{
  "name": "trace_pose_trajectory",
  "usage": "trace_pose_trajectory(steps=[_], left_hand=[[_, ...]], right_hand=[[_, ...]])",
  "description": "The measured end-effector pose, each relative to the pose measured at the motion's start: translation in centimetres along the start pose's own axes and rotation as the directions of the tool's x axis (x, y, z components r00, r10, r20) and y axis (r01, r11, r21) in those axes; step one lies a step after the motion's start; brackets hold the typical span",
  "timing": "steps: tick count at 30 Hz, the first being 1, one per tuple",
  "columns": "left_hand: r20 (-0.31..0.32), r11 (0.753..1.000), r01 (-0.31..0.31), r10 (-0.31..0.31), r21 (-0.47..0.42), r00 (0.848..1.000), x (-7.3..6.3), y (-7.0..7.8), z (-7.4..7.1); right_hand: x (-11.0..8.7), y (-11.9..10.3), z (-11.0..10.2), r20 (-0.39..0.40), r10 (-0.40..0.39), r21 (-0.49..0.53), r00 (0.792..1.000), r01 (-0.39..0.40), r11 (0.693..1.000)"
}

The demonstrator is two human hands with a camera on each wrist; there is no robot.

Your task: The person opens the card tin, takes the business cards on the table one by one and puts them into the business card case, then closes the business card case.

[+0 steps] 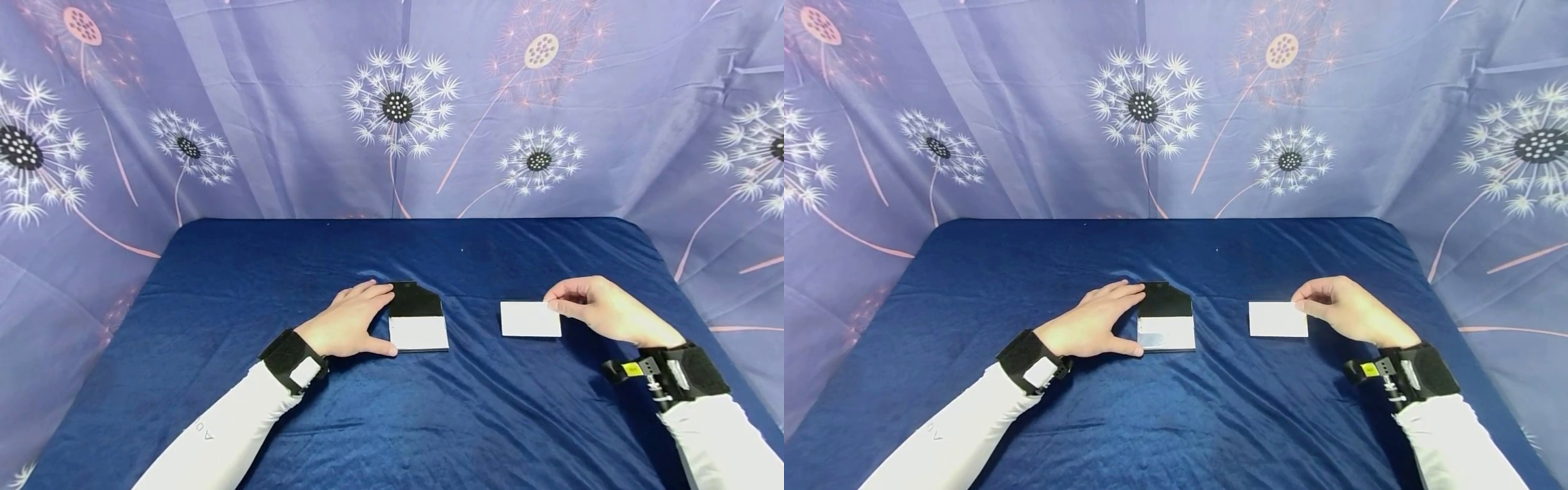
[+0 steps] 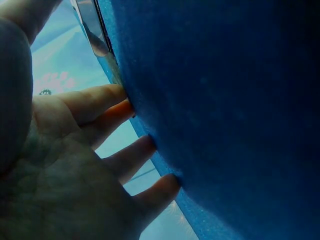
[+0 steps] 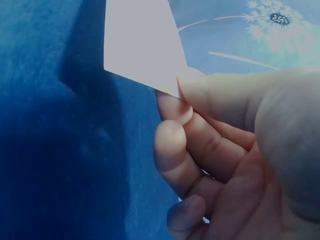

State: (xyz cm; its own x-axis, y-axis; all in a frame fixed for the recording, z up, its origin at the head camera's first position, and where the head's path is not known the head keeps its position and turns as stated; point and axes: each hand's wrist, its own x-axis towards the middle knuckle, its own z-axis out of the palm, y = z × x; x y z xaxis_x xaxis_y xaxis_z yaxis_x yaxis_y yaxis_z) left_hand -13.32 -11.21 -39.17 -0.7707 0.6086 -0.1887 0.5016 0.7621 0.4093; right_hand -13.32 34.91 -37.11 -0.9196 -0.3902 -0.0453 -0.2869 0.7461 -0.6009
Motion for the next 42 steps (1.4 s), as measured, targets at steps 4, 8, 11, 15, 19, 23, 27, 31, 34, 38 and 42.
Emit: trace_pose_trajectory(steps=[4, 8, 11, 15, 19, 23, 27, 31, 34, 38, 42], left_hand=[[-0.002, 1.000, 0.001, -0.001, 0.001, 1.000, 0.0, 0.0, 0.0], [-0.004, 1.000, -0.003, 0.003, 0.002, 1.000, 0.0, -0.1, 0.0], [-0.004, 1.000, -0.005, 0.005, 0.000, 1.000, 0.0, -0.1, 0.0], [-0.002, 1.000, -0.005, 0.005, -0.001, 1.000, 0.0, -0.1, -0.1], [0.001, 1.000, -0.003, 0.003, -0.002, 1.000, 0.0, -0.1, -0.2], [0.003, 1.000, -0.002, 0.002, -0.003, 1.000, 0.0, -0.1, -0.2], [0.001, 1.000, -0.004, 0.004, -0.003, 1.000, 0.0, 0.0, -0.2], [-0.003, 1.000, -0.005, 0.005, -0.006, 1.000, 0.0, 0.0, -0.2], [-0.003, 1.000, -0.003, 0.003, -0.007, 1.000, 0.0, 0.0, -0.2], [-0.001, 1.000, -0.002, 0.002, -0.006, 1.000, 0.0, 0.0, -0.1], [0.002, 1.000, -0.003, 0.003, -0.007, 1.000, 0.0, 0.1, -0.1]], right_hand=[[0.4, -0.6, 0.1, -0.018, 0.002, 0.012, 1.000, -0.002, 1.000], [1.0, -1.3, 0.1, -0.043, 0.008, 0.016, 0.999, -0.007, 1.000], [1.5, -1.8, 0.2, -0.060, 0.010, 0.035, 0.998, -0.008, 0.999], [2.0, -2.6, 0.2, -0.075, 0.024, 0.057, 0.997, -0.020, 0.998], [2.7, -3.3, 0.5, -0.080, 0.023, 0.068, 0.997, -0.018, 0.998], [3.5, -3.9, 0.8, -0.077, 0.008, 0.082, 0.997, -0.001, 0.997], [4.1, -4.6, 1.1, -0.074, 0.003, 0.094, 0.997, 0.004, 0.996], [4.8, -5.2, 1.5, -0.071, -0.006, 0.104, 0.997, 0.013, 0.994], [5.4, -5.8, 1.8, -0.074, -0.020, 0.111, 0.997, 0.028, 0.993], [6.2, -6.5, 2.3, -0.078, -0.029, 0.120, 0.996, 0.039, 0.992], [7.0, -6.7, 3.0, -0.077, -0.039, 0.129, 0.996, 0.049, 0.990]])
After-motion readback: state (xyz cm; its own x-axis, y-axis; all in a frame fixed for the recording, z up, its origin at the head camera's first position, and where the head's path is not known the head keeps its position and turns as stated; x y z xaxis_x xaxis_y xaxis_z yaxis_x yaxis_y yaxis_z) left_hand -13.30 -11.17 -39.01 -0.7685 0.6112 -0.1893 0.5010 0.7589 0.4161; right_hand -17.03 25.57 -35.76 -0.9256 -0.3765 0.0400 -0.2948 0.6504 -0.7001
